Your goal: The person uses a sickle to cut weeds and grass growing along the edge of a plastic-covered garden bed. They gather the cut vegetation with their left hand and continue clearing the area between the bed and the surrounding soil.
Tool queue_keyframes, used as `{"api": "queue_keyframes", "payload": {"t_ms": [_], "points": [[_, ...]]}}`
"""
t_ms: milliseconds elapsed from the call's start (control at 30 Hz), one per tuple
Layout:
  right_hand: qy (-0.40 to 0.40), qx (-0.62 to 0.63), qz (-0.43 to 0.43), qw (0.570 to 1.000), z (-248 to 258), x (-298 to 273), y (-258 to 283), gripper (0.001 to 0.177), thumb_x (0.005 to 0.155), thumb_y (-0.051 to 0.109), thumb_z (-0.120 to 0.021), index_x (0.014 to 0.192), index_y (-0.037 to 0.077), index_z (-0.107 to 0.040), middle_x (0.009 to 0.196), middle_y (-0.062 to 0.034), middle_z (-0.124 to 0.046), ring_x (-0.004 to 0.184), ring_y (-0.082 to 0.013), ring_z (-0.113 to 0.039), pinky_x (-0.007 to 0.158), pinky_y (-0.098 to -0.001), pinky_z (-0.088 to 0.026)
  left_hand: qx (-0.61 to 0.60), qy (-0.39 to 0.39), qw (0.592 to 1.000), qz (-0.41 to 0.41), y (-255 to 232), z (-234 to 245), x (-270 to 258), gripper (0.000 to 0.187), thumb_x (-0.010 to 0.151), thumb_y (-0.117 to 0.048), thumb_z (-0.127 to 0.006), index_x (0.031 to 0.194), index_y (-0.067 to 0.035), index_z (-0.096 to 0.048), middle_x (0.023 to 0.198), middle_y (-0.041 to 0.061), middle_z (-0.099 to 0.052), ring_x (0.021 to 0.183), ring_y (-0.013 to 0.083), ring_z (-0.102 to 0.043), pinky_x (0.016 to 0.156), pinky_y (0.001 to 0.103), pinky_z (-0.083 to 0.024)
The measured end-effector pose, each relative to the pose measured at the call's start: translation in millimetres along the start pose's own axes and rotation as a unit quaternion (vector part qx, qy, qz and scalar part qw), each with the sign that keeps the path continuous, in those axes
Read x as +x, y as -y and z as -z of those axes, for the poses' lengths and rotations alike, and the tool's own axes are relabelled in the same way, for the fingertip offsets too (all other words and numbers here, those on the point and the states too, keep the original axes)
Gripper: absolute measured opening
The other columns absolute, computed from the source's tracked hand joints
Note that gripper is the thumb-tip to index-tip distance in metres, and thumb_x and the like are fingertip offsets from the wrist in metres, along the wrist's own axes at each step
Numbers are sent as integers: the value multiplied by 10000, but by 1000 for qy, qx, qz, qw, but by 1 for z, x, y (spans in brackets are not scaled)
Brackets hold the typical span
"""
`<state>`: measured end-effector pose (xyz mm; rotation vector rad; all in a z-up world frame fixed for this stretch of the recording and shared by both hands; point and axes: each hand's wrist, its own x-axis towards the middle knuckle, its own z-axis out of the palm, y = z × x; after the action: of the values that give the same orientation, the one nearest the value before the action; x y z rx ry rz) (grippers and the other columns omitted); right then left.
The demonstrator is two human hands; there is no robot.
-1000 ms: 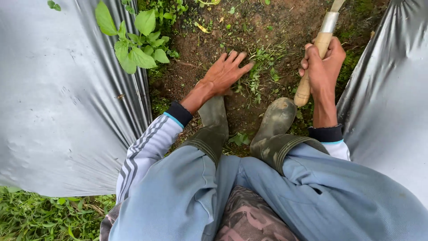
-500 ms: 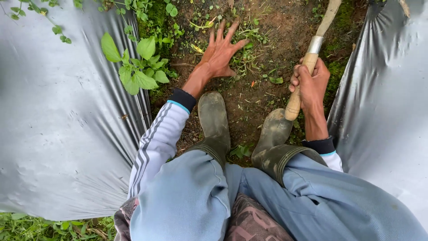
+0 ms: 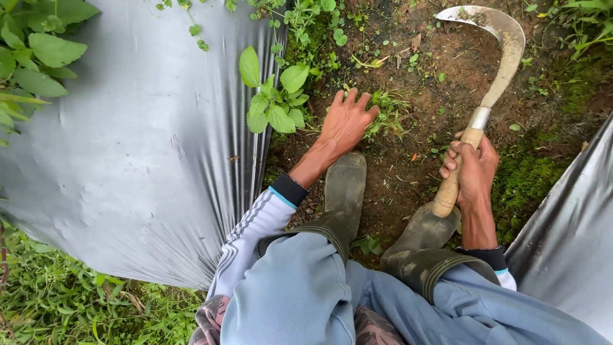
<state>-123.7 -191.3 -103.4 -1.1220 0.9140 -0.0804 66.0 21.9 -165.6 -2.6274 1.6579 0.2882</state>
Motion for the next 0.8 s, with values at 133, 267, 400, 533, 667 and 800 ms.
{"api": "queue_keyframes", "payload": {"t_ms": [133, 267, 400, 533, 667, 800], "points": [[55, -9, -10, 998, -25, 7, -6, 211, 974, 18, -528, 1184, 41, -527, 774, -10, -517, 554, -50, -498, 424, -228, -478, 57, 40, 992, 108, 6, 32, -33, 191, 880, -91, -737, 1025, -209, -774, 1101, 124, -738, 1114, 355, -649, 925, 526, -450], [115, -26, -42, 992, -49, 15, -8, 180, 1010, 59, -531, 1186, 25, -549, 761, -30, -538, 536, -82, -519, 423, -251, -499, 66, 37, 984, 158, 19, 59, -44, 183, 947, -88, -701, 1109, -164, -742, 1070, 145, -746, 1080, 330, -691, 949, 504, -509], [127, -33, -46, 990, -60, 14, -10, 161, 993, 56, -564, 1143, -2, -574, 722, -43, -533, 509, -83, -522, 392, -256, -490, -45, 19, 971, 233, 38, 18, -47, 238, 997, -166, -632, 1232, -177, -661, 1010, 84, -738, 984, 271, -719, 884, 457, -550], [96, -43, -22, 994, -47, 11, -7, 128, 1003, 56, -597, 1105, -12, -562, 686, -77, -521, 487, -108, -517, 376, -284, -483, -39, -14, 945, 323, 54, 4, -37, 303, 905, -101, -510, 1175, -93, -647, 567, -21, -544, 476, 164, -476, 533, 326, -416], [64, -38, 29, 997, -32, 13, -6, 132, 1018, 48, -613, 1110, -20, -549, 681, -94, -515, 490, -113, -518, 374, -290, -479, -214, 106, 913, 332, 90, -43, -15, 499, 827, -277, -677, 1248, -10, -656, 762, 182, -723, 697, 408, -735, 610, 566, -576], [39, -42, 41, 998, -23, 10, -4, 118, 1025, 47, -622, 1114, -9, -568, 689, -90, -546, 483, -115, -531, 372, -280, -499, -280, 45, 915, 286, 56, 20, 7, 540, 866, -188, -685, 1335, 64, -593, 784, 198, -714, 721, 367, -741, 664, 538, -593]]}}
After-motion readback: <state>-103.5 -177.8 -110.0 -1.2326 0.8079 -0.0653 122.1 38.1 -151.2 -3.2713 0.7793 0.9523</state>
